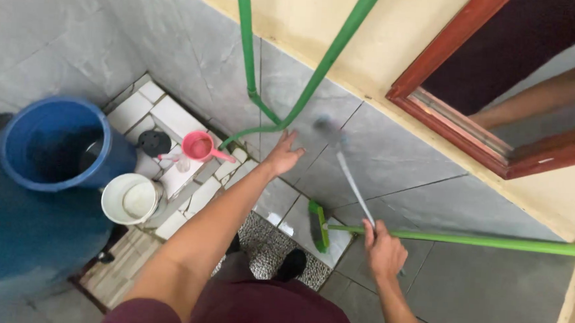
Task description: Scrubbing bathroom walls and floor with a brush and water.
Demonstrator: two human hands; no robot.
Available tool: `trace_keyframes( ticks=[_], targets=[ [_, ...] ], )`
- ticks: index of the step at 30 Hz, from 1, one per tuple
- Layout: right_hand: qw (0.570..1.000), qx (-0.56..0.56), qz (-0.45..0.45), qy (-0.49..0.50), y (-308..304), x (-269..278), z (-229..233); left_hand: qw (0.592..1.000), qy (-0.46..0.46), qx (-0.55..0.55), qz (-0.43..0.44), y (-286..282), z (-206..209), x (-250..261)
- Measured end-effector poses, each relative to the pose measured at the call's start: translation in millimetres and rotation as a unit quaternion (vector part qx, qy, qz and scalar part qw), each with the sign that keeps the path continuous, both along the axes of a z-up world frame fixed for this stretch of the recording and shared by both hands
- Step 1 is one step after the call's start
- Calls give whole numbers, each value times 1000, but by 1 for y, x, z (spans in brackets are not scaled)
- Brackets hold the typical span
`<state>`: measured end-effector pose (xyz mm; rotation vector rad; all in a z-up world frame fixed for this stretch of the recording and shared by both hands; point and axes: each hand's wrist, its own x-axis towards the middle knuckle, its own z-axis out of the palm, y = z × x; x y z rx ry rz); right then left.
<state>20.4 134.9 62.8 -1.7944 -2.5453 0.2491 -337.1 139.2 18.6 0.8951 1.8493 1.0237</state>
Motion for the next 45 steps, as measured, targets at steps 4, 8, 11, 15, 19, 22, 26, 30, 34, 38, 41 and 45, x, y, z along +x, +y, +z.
trace_keyframes(
  ticks=[4,8,11,15,19,22,26,30,34,38,41,45],
  targets=[
    [999,23,-42,-23,15,2,-23,1000,8,9,10,-21,-26,9],
    [998,17,54,-10,32,0,-10,998,-23,56,19,-36,-23,0],
    [999,3,40,-15,32,5,-31,997,5,76,29,-72,-21,-12],
    [996,-24,79,-23,34,4,-49,996,38,46,69,-91,-6,-26],
    [998,26,56,-14,32,-10,-32,993,52,62,84,-96,-4,-53],
    [995,43,1,-87,23,-4,-27,991,77,86,69,-109,-25,-64],
    [997,29,17,-64,0,-45,18,992,60,99,52,-115,-19,-88],
    [997,-6,-46,-67,-47,-70,-1,992,20,120,29,-141,-37,-131],
    [967,-187,-77,-154,-97,-49,-54,993,-23,99,62,-193,-55,-184],
    [960,-230,-8,-158,-138,-104,-37,986,44,110,114,-265,-70,-252],
    [978,-164,52,-114,-143,-173,-22,981,100,97,136,-297,-65,-271],
    [991,16,131,-4,-109,-289,18,976,122,96,155,-294,-30,-288]
  ],
)
